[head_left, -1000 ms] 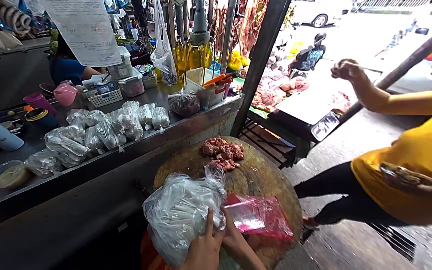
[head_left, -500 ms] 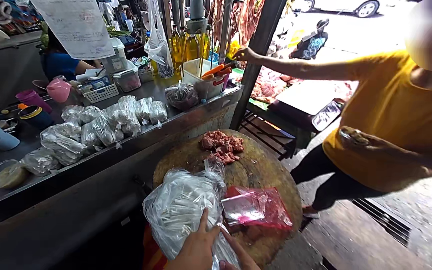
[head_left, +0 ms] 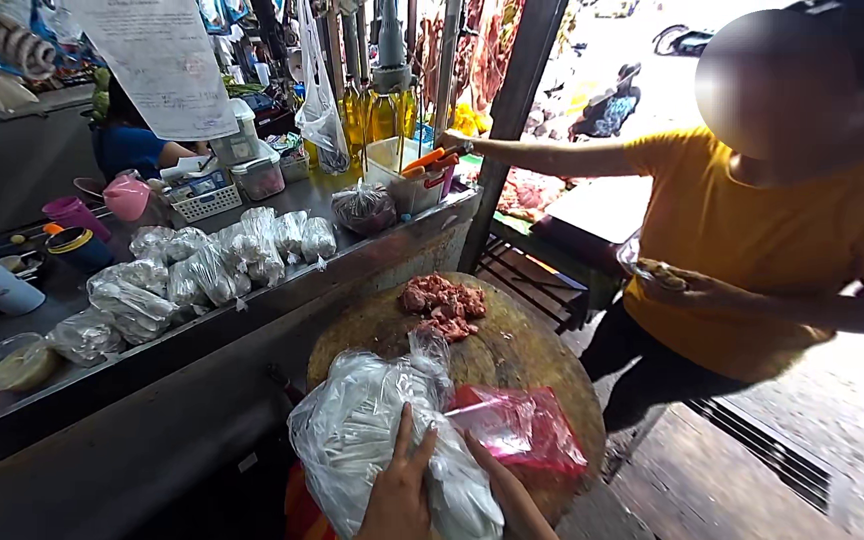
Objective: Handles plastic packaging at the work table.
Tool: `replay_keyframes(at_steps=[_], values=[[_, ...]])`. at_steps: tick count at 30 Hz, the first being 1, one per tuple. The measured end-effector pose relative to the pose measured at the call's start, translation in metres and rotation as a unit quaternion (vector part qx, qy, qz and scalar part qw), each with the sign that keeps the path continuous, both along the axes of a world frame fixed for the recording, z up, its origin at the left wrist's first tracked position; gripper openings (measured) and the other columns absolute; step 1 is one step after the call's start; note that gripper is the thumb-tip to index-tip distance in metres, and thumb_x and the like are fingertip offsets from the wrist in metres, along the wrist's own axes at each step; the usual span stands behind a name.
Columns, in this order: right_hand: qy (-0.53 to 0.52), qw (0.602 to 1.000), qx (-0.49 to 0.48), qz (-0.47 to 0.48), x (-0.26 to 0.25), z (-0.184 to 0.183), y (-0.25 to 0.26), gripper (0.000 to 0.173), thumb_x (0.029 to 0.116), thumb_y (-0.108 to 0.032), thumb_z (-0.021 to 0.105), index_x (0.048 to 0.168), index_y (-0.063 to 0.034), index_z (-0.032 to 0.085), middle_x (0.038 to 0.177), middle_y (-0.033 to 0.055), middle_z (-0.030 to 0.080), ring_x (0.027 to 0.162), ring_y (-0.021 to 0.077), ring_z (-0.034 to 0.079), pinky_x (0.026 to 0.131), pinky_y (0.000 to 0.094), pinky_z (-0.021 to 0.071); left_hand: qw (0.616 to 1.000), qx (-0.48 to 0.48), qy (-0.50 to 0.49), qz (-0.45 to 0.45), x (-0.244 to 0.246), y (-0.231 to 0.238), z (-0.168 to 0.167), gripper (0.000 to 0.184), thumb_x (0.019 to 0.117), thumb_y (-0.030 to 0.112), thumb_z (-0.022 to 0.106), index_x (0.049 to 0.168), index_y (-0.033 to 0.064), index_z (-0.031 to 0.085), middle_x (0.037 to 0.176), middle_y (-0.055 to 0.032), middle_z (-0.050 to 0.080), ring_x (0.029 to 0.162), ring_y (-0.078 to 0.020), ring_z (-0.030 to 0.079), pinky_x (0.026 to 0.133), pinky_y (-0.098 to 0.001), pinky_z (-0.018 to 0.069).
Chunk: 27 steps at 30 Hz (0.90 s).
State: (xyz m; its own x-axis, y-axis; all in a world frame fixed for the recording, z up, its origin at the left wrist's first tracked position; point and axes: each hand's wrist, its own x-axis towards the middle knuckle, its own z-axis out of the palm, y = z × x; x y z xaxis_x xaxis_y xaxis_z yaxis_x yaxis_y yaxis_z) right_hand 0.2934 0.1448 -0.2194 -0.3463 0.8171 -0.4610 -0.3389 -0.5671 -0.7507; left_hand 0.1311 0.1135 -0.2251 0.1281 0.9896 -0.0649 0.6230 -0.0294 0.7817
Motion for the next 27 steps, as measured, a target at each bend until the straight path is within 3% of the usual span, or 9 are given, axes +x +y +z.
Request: replay_keyframes(at_steps=[4,6,7,9,11,14,18,24,27], values=[[-0.016,0.999,-0.042,0.003,-0.011,-0.002,0.019,0.060,0.1110,-0.048,0.021,0.131,-0.0052,0.058,0.105,0.0116,0.073,0.095,0.0197,0.071,0.087,0.0406,0.0594,0.998,-0.034,-0.037,0.041,0.004,0.015,-0.006,0.062,0.0958,-0.004,0.051,0.155,0.0102,0.043,0.170,-0.0194,0.007,0.134,-0.0359,0.055,0.099,-0.0464,0.0541],[-0.107,0.993,0.036,0.026,-0.009,0.006,0.024,0.059,0.1110,-0.047,0.025,0.142,-0.0054,0.052,0.124,0.0120,0.068,0.110,0.0189,0.068,0.095,0.0408,0.0561,0.993,0.002,-0.107,0.057,-0.003,0.028,-0.010,0.060,0.0954,-0.003,0.052,0.154,0.0016,0.041,0.168,-0.0248,0.014,0.147,-0.0359,0.040,0.113,-0.0440,0.0440],[-0.150,0.982,0.102,0.056,-0.003,0.010,0.028,0.061,0.1102,-0.046,0.026,0.154,-0.0061,0.041,0.146,0.0127,0.055,0.129,0.0182,0.058,0.108,0.0399,0.0480,0.987,0.015,-0.148,0.066,-0.007,0.034,-0.007,0.060,0.0949,-0.003,0.053,0.154,-0.0018,0.040,0.167,-0.0264,0.016,0.150,-0.0349,0.035,0.117,-0.0428,0.0403],[-0.224,0.944,0.223,0.095,0.006,0.025,0.041,0.071,0.1074,-0.049,0.028,0.160,-0.0025,0.028,0.167,0.0175,0.027,0.151,0.0222,0.033,0.124,0.0420,0.0293,0.976,0.009,-0.201,0.086,-0.014,0.046,0.010,0.066,0.0922,-0.005,0.054,0.156,-0.0019,0.035,0.167,-0.0240,0.017,0.145,-0.0287,0.044,0.109,-0.0391,0.0478],[-0.249,0.924,0.271,0.104,0.010,0.041,0.059,0.071,0.1078,-0.049,0.027,0.161,-0.0017,0.026,0.170,0.0187,0.016,0.157,0.0268,0.021,0.126,0.0469,0.0227,0.967,-0.031,-0.232,0.103,-0.019,0.058,0.028,0.072,0.0921,-0.009,0.053,0.159,0.0032,0.030,0.169,-0.0198,0.015,0.125,-0.0233,0.062,0.089,-0.0369,0.0599],[-0.145,0.969,0.157,0.125,0.001,0.044,0.087,0.057,0.1118,-0.042,0.023,0.149,-0.0082,0.049,0.147,0.0090,0.056,0.129,0.0203,0.058,0.101,0.0446,0.0514,0.954,-0.081,-0.267,0.107,-0.026,0.073,0.034,0.072,0.0936,-0.010,0.046,0.161,0.0056,0.025,0.167,-0.0172,0.021,0.107,-0.0191,0.069,0.080,-0.0355,0.0608],[-0.078,0.991,0.061,0.087,-0.013,0.014,0.101,0.043,0.1123,-0.034,0.030,0.141,-0.0096,0.051,0.116,0.0099,0.067,0.088,0.0215,0.069,0.072,0.0399,0.0581,0.938,-0.102,-0.309,0.120,-0.037,0.073,0.043,0.071,0.0933,-0.012,0.043,0.160,0.0065,0.027,0.155,-0.0150,0.043,0.071,-0.0101,0.066,0.062,-0.0285,0.0579],[-0.183,0.961,0.137,0.154,-0.044,-0.004,0.101,0.031,0.1027,-0.003,0.050,0.134,-0.0010,0.049,0.104,0.0094,0.063,0.082,0.0167,0.064,0.068,0.0347,0.0549,0.973,-0.072,-0.204,0.076,-0.045,0.066,0.057,0.071,0.0919,-0.011,0.042,0.159,0.0094,0.033,0.166,-0.0072,0.029,0.074,-0.0063,0.067,0.066,-0.0285,0.0591],[-0.418,0.842,0.296,0.169,-0.056,0.020,0.109,0.040,0.0945,-0.006,0.060,0.133,-0.0012,0.055,0.100,0.0145,0.067,0.085,0.0268,0.068,0.079,0.0467,0.0562,0.979,-0.043,-0.177,0.097,-0.045,0.067,0.070,0.069,0.0920,-0.012,0.043,0.157,0.0087,0.037,0.168,-0.0061,0.026,0.074,-0.0064,0.068,0.065,-0.0288,0.0594]])
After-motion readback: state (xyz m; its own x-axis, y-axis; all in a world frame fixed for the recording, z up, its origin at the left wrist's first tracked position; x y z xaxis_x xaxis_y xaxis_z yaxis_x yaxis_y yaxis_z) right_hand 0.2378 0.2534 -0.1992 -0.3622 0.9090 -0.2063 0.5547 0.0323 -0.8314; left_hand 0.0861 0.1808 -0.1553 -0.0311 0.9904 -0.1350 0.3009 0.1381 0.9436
